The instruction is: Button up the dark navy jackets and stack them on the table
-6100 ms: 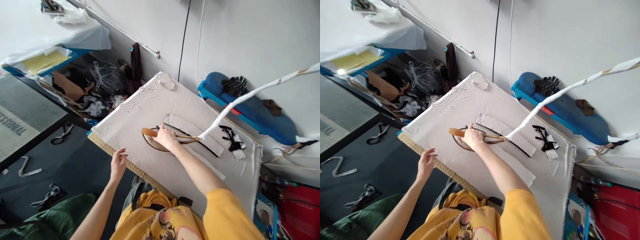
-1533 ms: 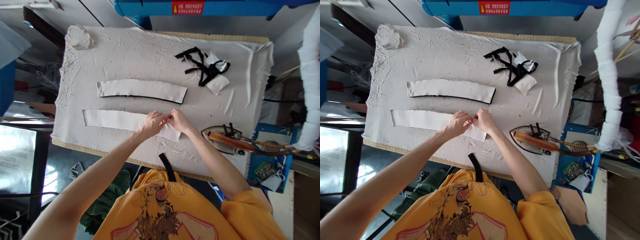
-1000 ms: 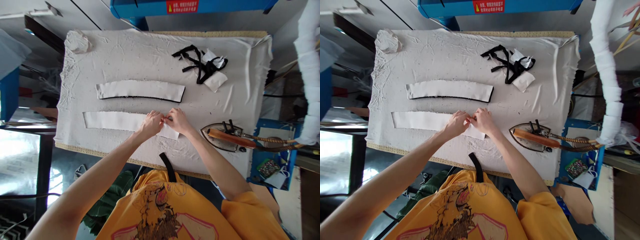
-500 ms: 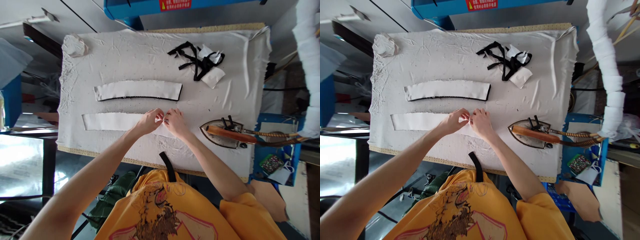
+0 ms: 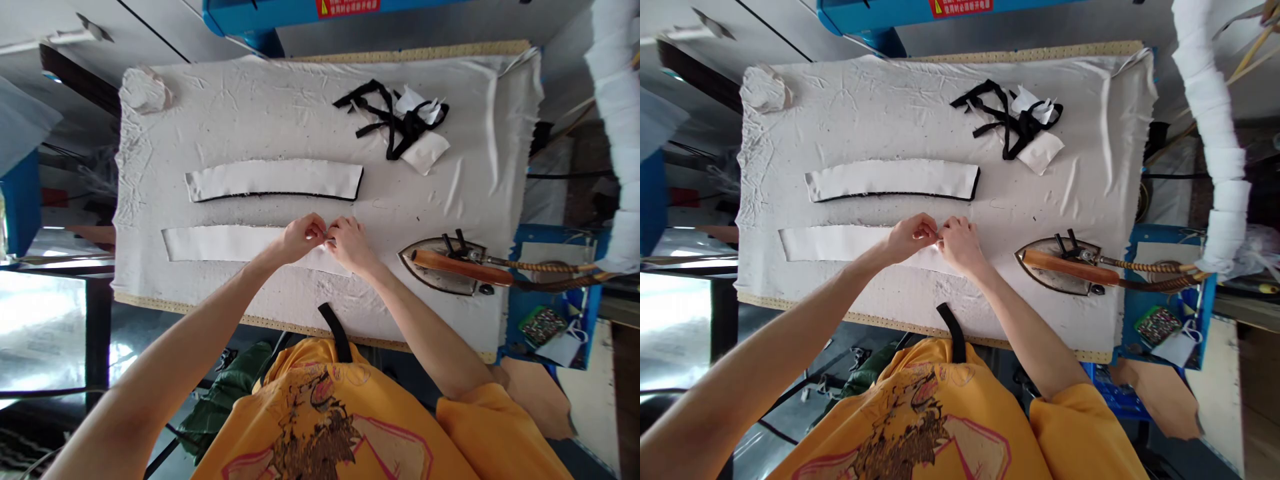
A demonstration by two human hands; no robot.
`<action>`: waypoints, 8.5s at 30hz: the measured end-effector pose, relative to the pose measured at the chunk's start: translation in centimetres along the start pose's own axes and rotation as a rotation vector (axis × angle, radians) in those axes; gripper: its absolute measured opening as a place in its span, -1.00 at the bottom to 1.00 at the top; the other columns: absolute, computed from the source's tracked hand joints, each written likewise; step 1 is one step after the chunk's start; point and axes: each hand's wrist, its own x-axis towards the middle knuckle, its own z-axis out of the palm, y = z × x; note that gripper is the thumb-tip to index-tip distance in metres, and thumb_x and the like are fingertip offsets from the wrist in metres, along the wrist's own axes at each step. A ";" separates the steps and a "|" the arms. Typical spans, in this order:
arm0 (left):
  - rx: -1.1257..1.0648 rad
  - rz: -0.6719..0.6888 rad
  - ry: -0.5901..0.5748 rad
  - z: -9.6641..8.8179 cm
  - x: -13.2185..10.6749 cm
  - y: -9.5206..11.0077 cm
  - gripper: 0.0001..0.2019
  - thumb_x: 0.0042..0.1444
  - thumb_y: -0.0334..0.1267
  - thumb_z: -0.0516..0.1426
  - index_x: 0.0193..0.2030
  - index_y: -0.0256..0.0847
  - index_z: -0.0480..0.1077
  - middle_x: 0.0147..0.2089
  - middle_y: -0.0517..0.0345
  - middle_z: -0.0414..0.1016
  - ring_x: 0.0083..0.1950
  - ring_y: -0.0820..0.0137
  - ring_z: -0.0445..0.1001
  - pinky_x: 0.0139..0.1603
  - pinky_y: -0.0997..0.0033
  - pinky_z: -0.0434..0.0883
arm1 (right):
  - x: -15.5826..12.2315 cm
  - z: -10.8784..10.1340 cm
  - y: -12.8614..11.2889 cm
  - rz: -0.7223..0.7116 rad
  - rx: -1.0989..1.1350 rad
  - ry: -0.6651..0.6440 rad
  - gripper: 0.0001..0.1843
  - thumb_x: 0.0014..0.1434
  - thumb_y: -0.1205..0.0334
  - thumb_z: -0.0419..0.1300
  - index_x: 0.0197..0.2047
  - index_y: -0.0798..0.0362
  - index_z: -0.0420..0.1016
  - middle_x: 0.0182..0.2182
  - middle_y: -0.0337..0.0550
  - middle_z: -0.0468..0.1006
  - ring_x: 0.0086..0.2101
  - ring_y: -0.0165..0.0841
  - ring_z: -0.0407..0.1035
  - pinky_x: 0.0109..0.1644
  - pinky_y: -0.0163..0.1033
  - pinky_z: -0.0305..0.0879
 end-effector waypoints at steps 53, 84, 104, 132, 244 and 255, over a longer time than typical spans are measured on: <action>0.640 0.160 -0.617 -6.8 2.5 -0.7 -0.81 0.28 -0.21 0.03 -0.09 -0.09 0.45 -0.14 0.17 0.58 -0.19 0.40 0.50 -0.28 0.44 0.32 | -3.4 11.2 -9.7 0.211 -0.232 0.644 -0.65 0.36 0.37 0.03 0.16 0.09 0.43 0.21 -0.01 0.47 0.20 -0.16 0.31 0.36 0.10 0.03; 0.692 0.188 -0.811 -6.9 5.2 0.0 -0.73 0.23 -0.03 0.13 -0.12 -0.17 0.51 -0.14 0.11 0.54 -0.25 0.43 0.38 -0.25 0.40 0.21 | -3.2 16.8 -8.5 0.230 -0.313 0.799 -0.52 0.42 0.25 0.01 0.36 0.04 0.29 0.34 -0.17 0.31 0.36 -0.20 0.11 0.51 0.19 -0.18; 0.799 0.230 -0.767 -6.0 5.0 0.4 -0.75 0.21 -0.09 0.11 -0.15 -0.14 0.54 -0.19 0.08 0.55 -0.32 0.42 0.39 -0.31 0.37 0.21 | -3.1 17.1 -8.1 0.240 -0.298 0.752 -0.45 0.42 0.24 -0.02 0.44 -0.03 0.17 0.37 -0.19 0.26 0.38 -0.18 0.06 0.51 0.22 -0.22; 0.714 0.379 -0.659 -5.8 4.2 -1.4 -0.70 0.34 -0.14 -0.02 -0.07 -0.22 0.49 -0.13 0.09 0.55 -0.22 0.42 0.42 -0.25 0.42 0.25 | -3.1 17.1 -8.0 0.240 -0.266 0.760 -0.46 0.42 0.24 0.00 0.43 -0.04 0.18 0.37 -0.24 0.27 0.40 -0.22 0.02 0.53 0.19 -0.24; 0.350 0.723 -0.238 -4.8 1.2 -5.8 -0.89 0.27 -0.39 0.13 -0.31 -0.20 0.41 -0.28 0.14 0.47 -0.20 0.38 0.45 -0.24 0.36 0.43 | -1.6 11.7 -9.5 0.681 1.119 0.731 -0.78 0.29 0.06 0.21 -0.14 0.02 0.53 -0.65 -0.42 0.41 -0.81 -0.57 0.13 -0.75 -0.38 0.04; 0.357 0.648 -0.271 -5.2 2.3 -5.7 -0.92 0.25 -0.39 0.16 -0.27 -0.21 0.47 -0.24 0.14 0.51 -0.27 0.46 0.47 -0.31 0.44 0.40 | -1.7 11.4 -9.6 0.685 1.066 0.692 -0.79 0.33 0.09 0.16 -0.14 0.03 0.51 -0.64 -0.41 0.41 -0.81 -0.57 0.14 -0.74 -0.39 0.05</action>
